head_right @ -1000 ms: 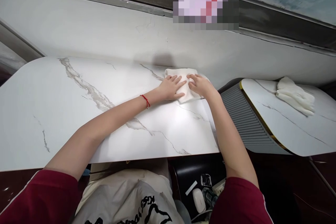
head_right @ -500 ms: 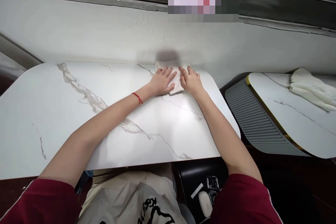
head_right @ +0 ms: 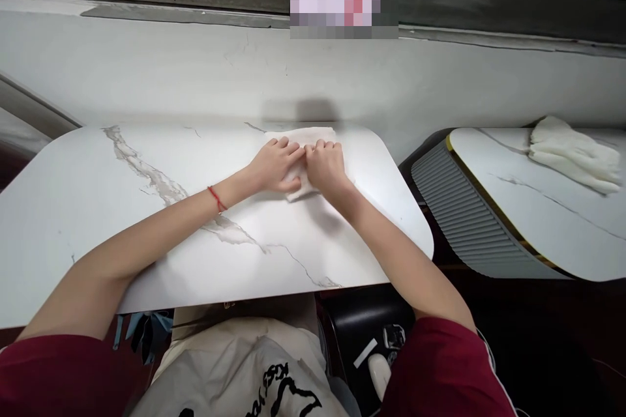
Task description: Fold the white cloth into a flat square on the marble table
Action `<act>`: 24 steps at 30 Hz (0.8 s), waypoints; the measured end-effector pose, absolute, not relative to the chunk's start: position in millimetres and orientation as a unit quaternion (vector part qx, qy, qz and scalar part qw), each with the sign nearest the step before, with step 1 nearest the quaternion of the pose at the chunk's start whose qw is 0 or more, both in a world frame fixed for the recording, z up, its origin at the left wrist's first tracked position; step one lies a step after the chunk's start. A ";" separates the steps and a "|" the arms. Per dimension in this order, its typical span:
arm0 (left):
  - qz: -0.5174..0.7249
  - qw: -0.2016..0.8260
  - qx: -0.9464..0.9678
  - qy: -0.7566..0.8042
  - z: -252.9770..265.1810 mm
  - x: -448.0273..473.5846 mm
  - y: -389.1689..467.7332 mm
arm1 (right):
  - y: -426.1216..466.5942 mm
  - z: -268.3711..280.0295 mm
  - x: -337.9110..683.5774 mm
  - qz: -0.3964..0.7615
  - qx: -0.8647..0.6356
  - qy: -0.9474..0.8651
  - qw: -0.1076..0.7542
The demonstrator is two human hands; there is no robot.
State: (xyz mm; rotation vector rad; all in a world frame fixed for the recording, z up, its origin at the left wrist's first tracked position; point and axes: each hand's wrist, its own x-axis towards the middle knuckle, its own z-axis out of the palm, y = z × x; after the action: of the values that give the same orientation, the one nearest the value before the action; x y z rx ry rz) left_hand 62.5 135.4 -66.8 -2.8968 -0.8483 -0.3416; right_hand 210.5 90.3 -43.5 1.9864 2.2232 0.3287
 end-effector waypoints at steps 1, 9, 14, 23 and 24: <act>-0.120 0.053 -0.953 -0.273 -68.2 53.3 126.4 | 81.4 -40.6 201.2 0.109 0.656 0.742 0.085; -0.189 -0.002 -0.955 -0.229 -58.4 -20.1 52.7 | 26.8 -19.4 170.7 0.016 0.472 0.877 0.088; -0.070 -0.161 -0.954 -0.245 -29.2 -34.9 51.2 | 10.8 -28.9 169.7 -0.018 0.277 0.961 -0.006; 0.022 -0.209 -0.928 -0.306 -16.6 -61.5 79.5 | 21.9 -34.8 158.9 -0.007 0.206 0.977 -0.048; 0.018 -0.207 -0.923 -0.324 -17.0 -65.7 84.7 | 26.0 -34.4 158.3 -0.001 0.221 0.974 -0.043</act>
State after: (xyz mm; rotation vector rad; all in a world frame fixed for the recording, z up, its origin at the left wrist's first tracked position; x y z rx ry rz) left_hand -65.7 84.7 -17.0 -3.3568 -1.1801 0.0669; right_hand 158.3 26.0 -34.4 0.7152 3.1481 -0.0030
